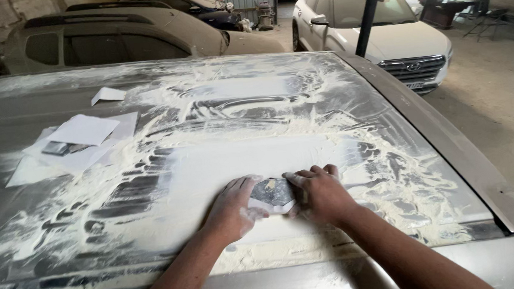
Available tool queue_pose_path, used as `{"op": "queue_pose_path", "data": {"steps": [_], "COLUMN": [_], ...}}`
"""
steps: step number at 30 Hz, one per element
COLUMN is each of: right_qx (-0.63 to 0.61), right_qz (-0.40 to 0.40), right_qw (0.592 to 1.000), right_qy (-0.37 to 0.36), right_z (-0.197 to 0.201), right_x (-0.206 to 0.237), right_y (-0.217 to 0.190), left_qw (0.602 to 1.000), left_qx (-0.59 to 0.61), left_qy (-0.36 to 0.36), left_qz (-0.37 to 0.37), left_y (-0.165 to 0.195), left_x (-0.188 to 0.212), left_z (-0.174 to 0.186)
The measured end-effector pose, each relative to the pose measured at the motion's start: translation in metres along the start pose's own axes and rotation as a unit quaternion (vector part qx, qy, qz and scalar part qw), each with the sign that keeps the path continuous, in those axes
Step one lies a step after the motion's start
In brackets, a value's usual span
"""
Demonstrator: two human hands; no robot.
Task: The person sands a white-painted section on the roof of a silver car using a sanding block held in both hands. The person moves the block back and forth across the surface, generating white dust. The camera remains in a first-person view focused on the hands and the roof throughout.
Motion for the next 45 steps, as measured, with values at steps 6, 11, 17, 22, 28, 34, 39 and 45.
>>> {"op": "queue_pose_path", "data": {"steps": [6,11,17,22,28,34,39,45], "right_qx": [0.018,-0.015,0.033,0.0,0.019,0.058,0.05,0.056], "right_qz": [0.051,0.001,0.067,0.046,0.068,0.019,0.063,0.018], "right_qw": [0.998,1.0,0.997,0.999,0.998,0.998,0.997,0.998], "right_qy": [0.018,-0.001,-0.011,0.011,0.005,0.019,0.002,0.01], "right_z": [-0.002,-0.009,-0.005,0.002,-0.019,-0.006,-0.009,-0.013], "right_x": [-0.01,-0.031,-0.033,-0.055,-0.053,-0.053,-0.044,-0.058], "right_y": [-0.031,-0.039,-0.075,-0.077,-0.086,-0.096,-0.109,-0.103], "left_qw": [0.999,0.997,0.994,0.992,0.992,0.992,0.984,0.987], "left_qx": [-0.013,0.021,-0.048,-0.062,-0.077,-0.089,-0.109,-0.104], "left_qy": [-0.022,-0.03,-0.045,-0.024,-0.036,-0.013,-0.071,-0.039], "left_qz": [0.021,0.07,0.086,0.11,0.089,0.085,0.12,0.119], "left_y": [-0.029,-0.042,-0.062,-0.08,-0.067,-0.071,-0.08,-0.081], "left_x": [0.016,0.011,0.033,0.031,0.045,0.04,0.055,0.047], "left_z": [0.008,0.027,0.037,0.049,0.048,0.059,0.051,0.063]}}
Point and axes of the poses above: each hand's wrist, its own x-axis away from the middle knuckle, its own z-axis out of the back of the hand, y = z × x, the point moved 9 cm from there along -x, towards the middle knuckle, and after that the axes turned 8 degrees about z, right-handed, at the moved point
